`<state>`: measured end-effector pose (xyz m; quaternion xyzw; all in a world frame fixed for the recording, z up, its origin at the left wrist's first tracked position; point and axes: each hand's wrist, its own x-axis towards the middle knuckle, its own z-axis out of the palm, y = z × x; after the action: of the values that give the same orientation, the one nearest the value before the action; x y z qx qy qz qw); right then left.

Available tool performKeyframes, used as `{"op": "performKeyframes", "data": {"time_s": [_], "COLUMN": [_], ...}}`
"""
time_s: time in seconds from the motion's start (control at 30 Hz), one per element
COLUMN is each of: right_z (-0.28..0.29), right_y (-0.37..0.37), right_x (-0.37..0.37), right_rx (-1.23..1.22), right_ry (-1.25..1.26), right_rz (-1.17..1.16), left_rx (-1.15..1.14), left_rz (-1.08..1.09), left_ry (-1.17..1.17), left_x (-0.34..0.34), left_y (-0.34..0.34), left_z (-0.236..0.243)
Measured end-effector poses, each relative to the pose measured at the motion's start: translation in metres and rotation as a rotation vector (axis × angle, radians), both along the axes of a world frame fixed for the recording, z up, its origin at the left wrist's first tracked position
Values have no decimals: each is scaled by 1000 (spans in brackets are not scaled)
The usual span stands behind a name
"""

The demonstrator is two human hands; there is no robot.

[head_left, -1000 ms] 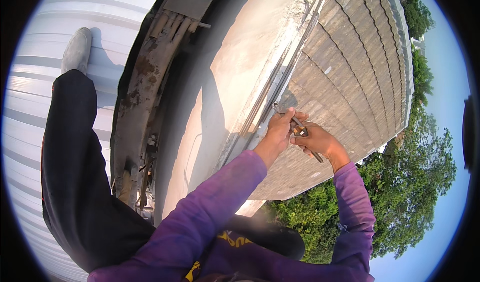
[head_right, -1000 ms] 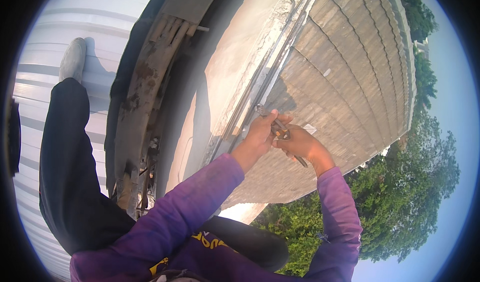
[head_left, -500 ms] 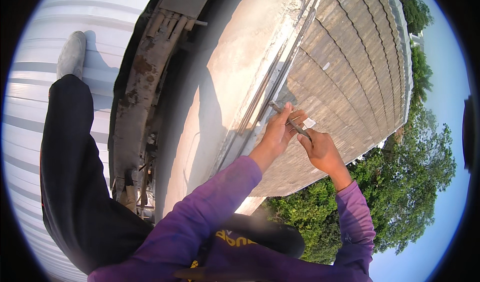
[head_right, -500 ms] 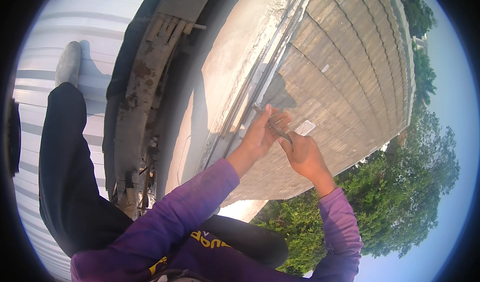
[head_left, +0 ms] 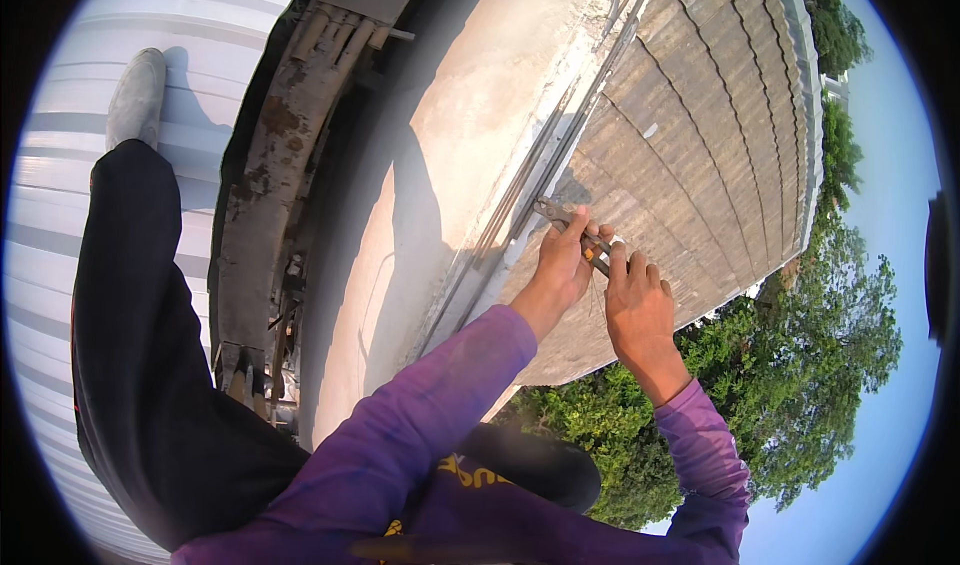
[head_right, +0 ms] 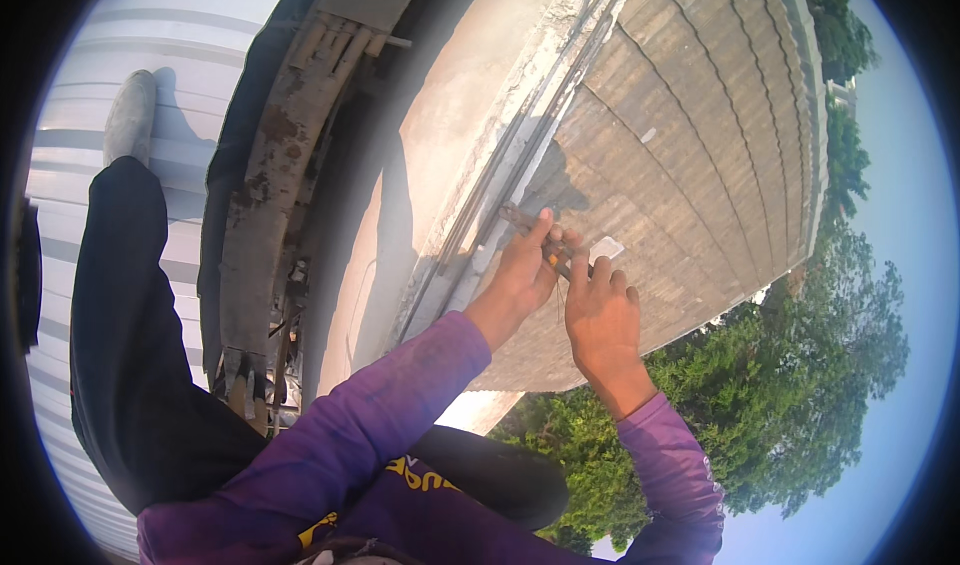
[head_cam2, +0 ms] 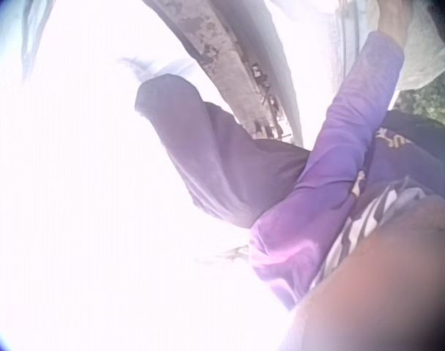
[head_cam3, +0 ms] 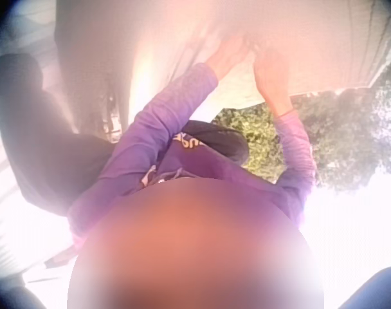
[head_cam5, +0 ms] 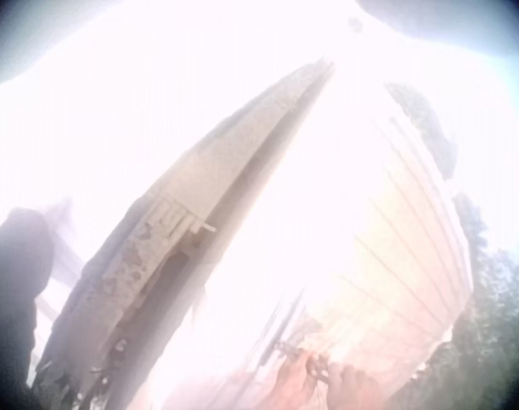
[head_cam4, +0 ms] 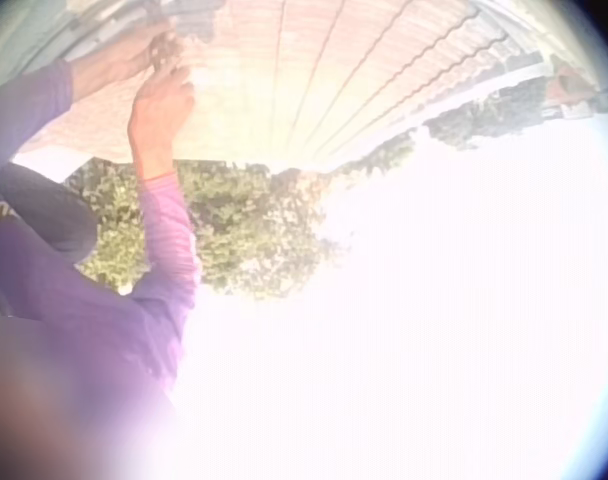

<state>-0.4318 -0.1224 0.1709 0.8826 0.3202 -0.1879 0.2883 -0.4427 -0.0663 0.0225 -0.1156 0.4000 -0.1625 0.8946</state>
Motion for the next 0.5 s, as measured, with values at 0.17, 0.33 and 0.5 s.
{"op": "performKeyframes", "data": {"time_s": [0.17, 0.33, 0.5], "right_z": [2, 10, 12], "right_y": [-6, 2, -3], "right_x": [9, 42, 32], "right_rx": [-72, 134, 179], "right_ry": [198, 625, 493], "right_rz": [-248, -776, -568], "left_rx": [84, 37, 125], "left_rz": [-151, -207, -282], "left_ry": [-37, -62, -189], "left_x": [0, -13, -14], "left_y": [10, 26, 33], "left_z": [9, 10, 0]}}
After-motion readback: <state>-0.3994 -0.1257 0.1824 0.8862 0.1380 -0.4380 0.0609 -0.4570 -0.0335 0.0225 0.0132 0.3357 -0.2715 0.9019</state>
